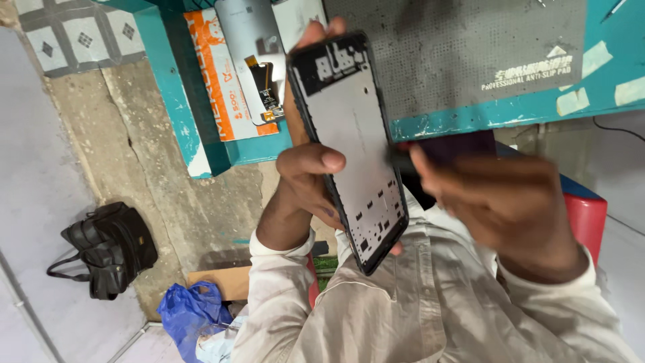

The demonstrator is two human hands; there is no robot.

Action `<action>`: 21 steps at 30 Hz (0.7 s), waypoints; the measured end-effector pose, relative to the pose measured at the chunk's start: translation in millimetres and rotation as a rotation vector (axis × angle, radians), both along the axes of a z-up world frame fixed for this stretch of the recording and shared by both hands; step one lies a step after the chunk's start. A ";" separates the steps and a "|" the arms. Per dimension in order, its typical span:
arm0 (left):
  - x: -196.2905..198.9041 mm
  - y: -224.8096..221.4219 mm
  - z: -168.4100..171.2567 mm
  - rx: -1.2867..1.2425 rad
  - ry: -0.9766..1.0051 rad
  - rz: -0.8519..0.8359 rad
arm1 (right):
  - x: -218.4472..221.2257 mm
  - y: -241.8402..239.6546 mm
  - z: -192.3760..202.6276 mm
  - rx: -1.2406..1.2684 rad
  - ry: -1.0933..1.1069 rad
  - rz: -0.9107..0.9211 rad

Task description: The person is repairing a smartphone by prying open the back cover and cleaning the internal components. They use a metal tool to separate the casing and a brush to clean the edges and internal parts. A liquid is applied to the device during the process.

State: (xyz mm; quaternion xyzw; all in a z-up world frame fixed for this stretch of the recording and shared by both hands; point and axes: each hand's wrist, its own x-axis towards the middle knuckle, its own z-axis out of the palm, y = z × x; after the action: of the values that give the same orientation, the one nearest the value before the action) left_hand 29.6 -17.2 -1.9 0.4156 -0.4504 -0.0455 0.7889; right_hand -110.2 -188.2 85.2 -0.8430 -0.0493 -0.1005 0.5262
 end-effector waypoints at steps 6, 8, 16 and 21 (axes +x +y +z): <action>-6.1 -7.7 4.6 0.064 -0.089 -0.105 | 9.6 -13.8 -7.0 -0.071 0.015 -0.173; -10.3 -13.2 9.0 0.042 -0.094 -0.112 | 26.5 -18.9 -5.9 -0.041 0.039 -0.188; 2.0 -1.0 6.7 0.068 -0.077 -0.087 | -3.8 -11.0 -7.1 0.056 0.040 -0.007; -8.9 -10.4 5.6 0.066 -0.118 -0.179 | 19.4 -28.4 -26.1 0.028 0.035 -0.220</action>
State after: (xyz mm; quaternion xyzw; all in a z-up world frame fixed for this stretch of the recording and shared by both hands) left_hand 20.7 -27.6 3.7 0.4014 -0.5294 -0.1059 0.7398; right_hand -90.7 -216.6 59.1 -0.8374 0.0540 -0.1434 0.5246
